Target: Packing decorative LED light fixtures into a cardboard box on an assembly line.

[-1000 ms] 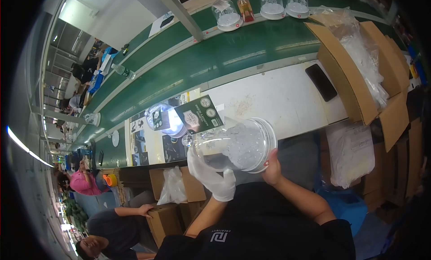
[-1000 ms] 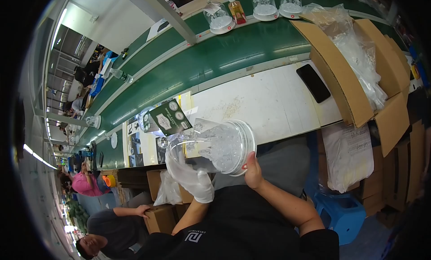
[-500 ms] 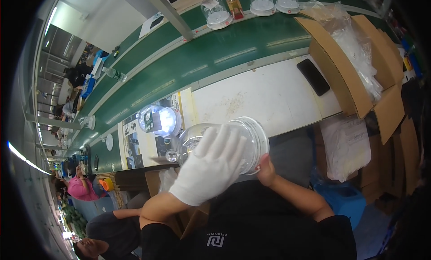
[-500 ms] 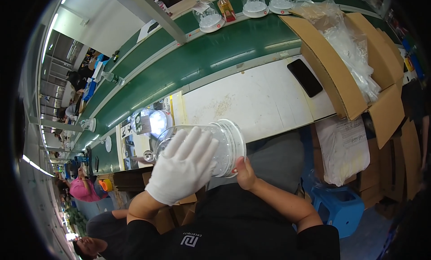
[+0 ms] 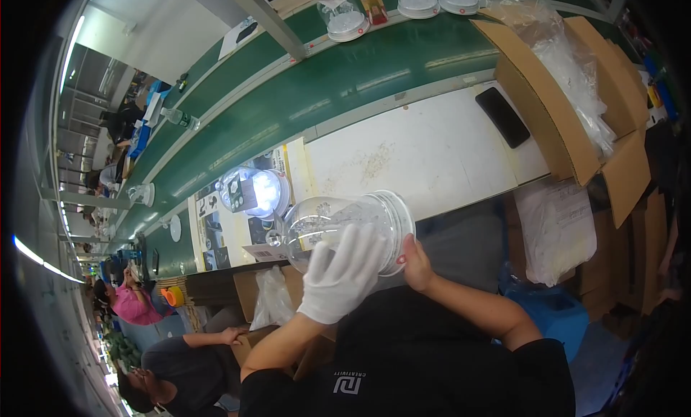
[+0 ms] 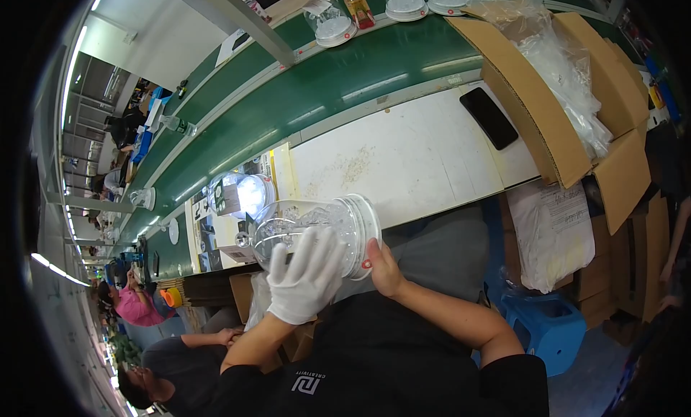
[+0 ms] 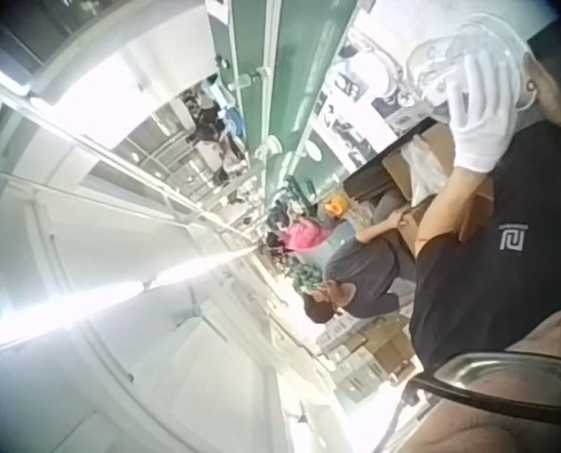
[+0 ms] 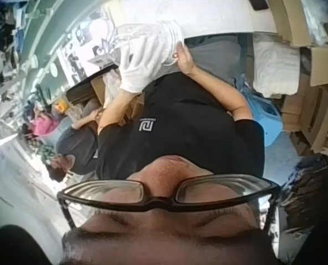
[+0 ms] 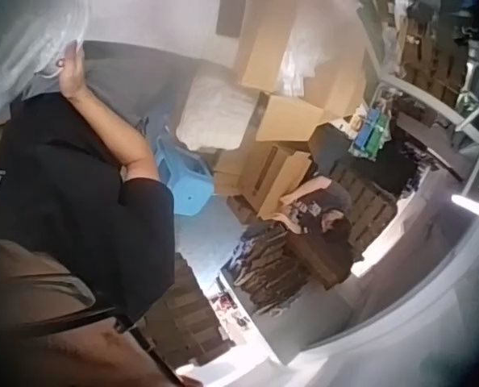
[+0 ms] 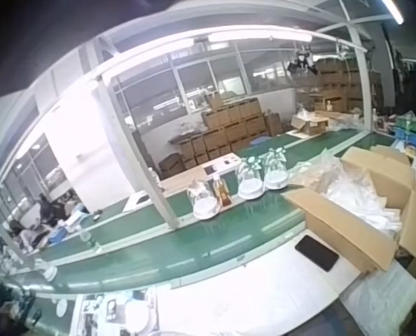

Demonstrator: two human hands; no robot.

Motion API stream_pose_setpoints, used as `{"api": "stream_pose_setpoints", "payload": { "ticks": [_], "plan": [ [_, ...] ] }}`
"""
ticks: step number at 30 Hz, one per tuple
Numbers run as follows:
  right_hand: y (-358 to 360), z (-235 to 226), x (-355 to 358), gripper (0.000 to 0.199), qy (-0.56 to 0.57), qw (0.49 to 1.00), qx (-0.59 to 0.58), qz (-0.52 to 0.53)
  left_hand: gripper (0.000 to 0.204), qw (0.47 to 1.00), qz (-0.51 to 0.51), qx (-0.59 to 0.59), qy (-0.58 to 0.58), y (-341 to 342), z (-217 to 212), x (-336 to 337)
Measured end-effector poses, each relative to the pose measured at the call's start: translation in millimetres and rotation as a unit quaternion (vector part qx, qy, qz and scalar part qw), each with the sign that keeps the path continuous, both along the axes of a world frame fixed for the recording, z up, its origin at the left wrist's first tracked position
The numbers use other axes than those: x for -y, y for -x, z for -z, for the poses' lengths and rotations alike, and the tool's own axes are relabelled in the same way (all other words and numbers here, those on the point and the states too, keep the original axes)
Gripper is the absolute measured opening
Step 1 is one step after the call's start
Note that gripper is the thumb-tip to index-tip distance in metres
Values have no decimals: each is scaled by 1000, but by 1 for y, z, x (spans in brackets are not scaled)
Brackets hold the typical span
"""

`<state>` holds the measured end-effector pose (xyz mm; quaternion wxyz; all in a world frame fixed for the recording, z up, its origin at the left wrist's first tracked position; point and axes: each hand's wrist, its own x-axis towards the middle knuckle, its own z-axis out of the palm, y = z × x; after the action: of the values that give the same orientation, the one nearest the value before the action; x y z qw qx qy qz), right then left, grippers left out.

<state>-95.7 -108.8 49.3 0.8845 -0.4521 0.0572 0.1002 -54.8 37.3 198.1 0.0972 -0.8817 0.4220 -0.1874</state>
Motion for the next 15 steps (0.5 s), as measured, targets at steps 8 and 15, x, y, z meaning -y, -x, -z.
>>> {"api": "stream_pose_setpoints", "payload": {
  "ticks": [8,15],
  "plan": [
    [-3,-6,-13,60,-61,992,-28,104,78,941,-84,67,319,26,77,-51],
    [2,11,-7,56,-26,998,0,59,92,573,-141,-365,720,12,76,-39]
  ]
}}
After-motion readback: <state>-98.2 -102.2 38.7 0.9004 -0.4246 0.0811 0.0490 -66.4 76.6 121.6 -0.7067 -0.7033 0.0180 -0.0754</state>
